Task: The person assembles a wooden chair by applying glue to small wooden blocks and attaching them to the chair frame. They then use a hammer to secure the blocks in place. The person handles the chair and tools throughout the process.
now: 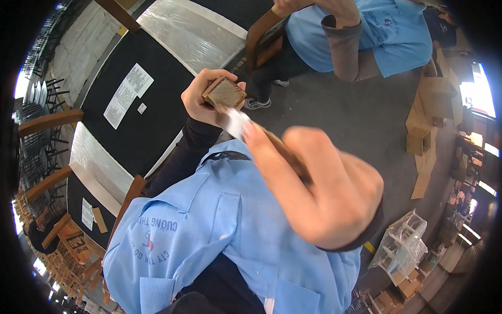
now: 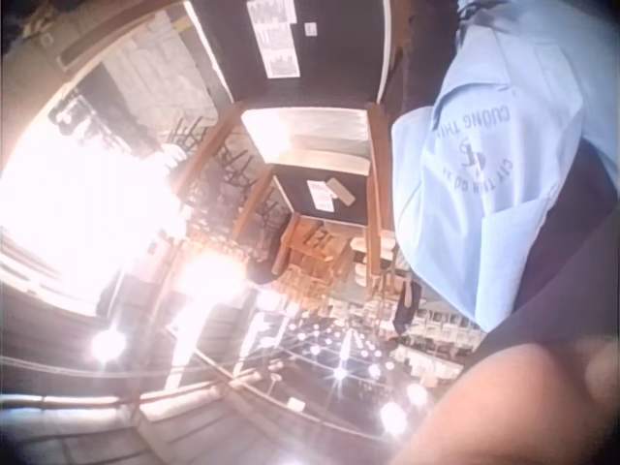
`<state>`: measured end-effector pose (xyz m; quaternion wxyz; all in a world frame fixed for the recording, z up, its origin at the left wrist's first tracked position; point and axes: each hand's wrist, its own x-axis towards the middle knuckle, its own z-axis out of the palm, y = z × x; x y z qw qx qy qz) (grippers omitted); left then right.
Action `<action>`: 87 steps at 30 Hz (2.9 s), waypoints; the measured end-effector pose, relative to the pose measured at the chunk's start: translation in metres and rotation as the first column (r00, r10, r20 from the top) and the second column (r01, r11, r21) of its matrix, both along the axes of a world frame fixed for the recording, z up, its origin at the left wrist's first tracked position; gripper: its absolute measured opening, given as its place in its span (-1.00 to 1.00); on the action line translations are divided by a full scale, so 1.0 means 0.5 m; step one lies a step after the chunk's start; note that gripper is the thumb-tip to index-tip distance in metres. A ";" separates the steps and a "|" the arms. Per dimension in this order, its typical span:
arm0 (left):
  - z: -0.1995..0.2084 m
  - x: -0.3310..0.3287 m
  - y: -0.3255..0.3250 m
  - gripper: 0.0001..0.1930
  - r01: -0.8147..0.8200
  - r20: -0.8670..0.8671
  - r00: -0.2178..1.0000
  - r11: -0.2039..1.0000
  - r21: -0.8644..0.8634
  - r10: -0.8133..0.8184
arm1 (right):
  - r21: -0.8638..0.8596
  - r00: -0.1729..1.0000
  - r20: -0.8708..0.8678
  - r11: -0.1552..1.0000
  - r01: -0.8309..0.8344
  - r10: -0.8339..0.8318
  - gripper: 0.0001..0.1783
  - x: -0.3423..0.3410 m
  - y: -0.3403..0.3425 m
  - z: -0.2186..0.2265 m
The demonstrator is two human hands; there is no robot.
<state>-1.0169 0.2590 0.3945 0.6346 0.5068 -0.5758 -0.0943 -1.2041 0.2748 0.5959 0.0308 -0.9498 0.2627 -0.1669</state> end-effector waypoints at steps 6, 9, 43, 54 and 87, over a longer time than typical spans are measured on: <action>0.003 0.002 0.003 -0.66 0.038 -0.033 0.999 0.999 0.003 -0.038 | 0.105 0.998 0.022 0.993 0.052 -0.054 -0.54 -0.063 0.020 0.024; 0.007 -0.005 0.003 -0.66 -0.039 0.019 0.999 0.999 0.036 0.038 | 0.113 0.990 0.142 0.994 -0.006 -0.010 -0.56 -0.031 0.009 -0.001; 0.090 -0.013 0.003 -0.08 -0.005 -0.024 1.000 0.994 -0.106 0.003 | 0.761 0.390 0.630 0.434 -0.481 -0.672 -0.54 -0.072 -0.085 -0.275; 0.083 -0.020 0.013 -0.75 0.056 -0.110 0.993 0.993 0.103 -0.045 | 0.964 0.600 -0.049 -0.194 -0.180 -0.799 -0.40 -0.118 -0.071 -0.718; 0.136 -0.050 0.008 -0.78 0.043 -0.115 0.993 0.992 0.115 -0.030 | 0.874 0.052 -0.470 -0.472 -0.114 -0.881 -0.31 -0.381 0.016 -0.984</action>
